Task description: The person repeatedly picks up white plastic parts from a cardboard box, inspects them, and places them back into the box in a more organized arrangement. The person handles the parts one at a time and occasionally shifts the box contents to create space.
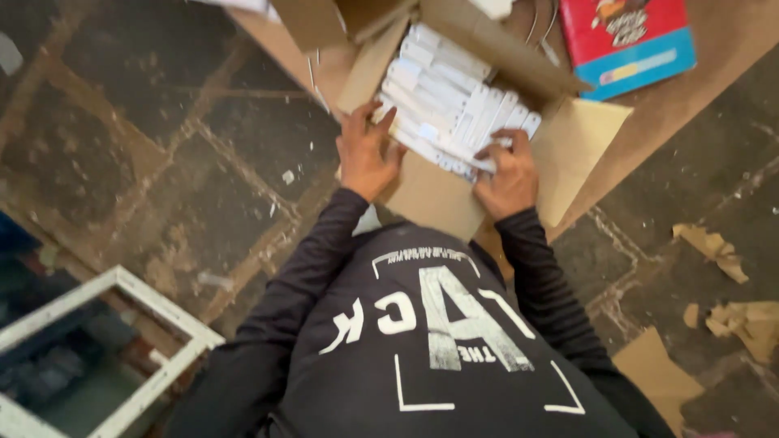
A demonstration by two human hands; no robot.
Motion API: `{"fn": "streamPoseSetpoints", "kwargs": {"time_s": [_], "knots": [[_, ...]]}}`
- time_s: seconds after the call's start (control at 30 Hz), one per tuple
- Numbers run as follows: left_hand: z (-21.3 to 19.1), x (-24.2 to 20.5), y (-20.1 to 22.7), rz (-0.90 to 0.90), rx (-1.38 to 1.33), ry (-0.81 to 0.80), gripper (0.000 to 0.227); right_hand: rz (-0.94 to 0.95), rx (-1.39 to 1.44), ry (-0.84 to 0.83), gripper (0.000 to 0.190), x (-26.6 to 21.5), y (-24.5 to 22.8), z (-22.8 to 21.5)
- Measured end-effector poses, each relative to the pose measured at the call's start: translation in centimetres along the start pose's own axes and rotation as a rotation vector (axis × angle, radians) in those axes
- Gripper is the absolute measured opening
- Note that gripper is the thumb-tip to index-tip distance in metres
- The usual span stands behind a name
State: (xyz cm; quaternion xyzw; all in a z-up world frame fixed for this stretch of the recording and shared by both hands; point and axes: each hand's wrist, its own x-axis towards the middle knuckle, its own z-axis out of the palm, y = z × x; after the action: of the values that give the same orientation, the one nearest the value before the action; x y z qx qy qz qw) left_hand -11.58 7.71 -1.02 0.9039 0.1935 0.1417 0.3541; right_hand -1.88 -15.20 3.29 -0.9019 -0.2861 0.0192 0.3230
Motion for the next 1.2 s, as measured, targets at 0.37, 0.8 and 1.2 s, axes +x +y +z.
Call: {"fn": "streamPoseSetpoints", "kwargs": {"time_s": [0.37,0.8,1.2], "knots": [[-0.4,-1.2,0.4,0.118,0.062,-0.119,0.052,-0.055,0.178,-0.231,0.011,-0.5,0.9,0.1],[0.2,-0.9,2.1,0.22,0.03,-0.227,0.036,0.013,0.148,-0.169,0.02,-1.2,-1.2,-0.1],[0.8,-0.6,1.7,0.027,-0.028,-0.169,0.029,0.116,0.256,-0.137,0.029,-1.4,-1.0,0.2]]}}
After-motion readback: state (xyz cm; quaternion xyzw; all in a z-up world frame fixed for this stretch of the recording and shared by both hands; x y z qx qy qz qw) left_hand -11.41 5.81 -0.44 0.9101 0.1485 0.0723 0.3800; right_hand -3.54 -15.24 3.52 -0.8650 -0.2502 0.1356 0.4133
